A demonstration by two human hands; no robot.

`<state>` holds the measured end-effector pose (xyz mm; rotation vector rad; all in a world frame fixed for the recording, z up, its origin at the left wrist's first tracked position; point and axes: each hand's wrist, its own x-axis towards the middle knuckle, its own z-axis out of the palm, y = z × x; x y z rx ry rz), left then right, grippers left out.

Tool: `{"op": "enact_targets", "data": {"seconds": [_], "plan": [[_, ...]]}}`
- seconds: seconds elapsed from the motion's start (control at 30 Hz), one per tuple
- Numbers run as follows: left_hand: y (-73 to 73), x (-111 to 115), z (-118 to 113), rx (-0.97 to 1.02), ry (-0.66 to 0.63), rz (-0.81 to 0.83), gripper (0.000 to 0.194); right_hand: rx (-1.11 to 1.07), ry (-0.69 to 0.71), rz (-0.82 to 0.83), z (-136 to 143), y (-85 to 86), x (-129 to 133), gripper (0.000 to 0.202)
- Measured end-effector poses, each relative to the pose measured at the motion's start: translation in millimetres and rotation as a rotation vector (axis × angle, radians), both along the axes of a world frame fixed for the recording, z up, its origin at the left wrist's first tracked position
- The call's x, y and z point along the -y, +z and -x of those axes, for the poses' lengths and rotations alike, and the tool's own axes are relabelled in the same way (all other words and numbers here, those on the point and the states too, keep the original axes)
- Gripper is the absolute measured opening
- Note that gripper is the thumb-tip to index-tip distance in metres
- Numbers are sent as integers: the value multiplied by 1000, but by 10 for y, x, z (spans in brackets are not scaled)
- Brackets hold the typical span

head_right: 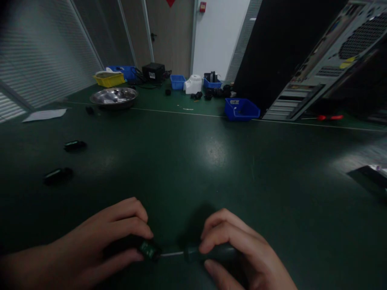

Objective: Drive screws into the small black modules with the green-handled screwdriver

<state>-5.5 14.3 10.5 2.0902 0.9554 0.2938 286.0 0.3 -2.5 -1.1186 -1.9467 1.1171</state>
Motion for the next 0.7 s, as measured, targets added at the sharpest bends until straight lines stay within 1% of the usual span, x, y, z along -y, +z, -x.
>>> {"op": "enact_targets", "data": {"seconds": [0.2, 0.5, 0.7], "plan": [[8, 14, 1, -8, -1, 4, 21, 63, 54, -52, -6, 31, -6, 28], [8, 25, -2, -5, 13, 0, 22, 67, 42, -76, 30, 105, -25, 26], [-1, 12, 13, -1, -9, 14, 21, 73, 40, -74, 23, 77, -28, 25]]}}
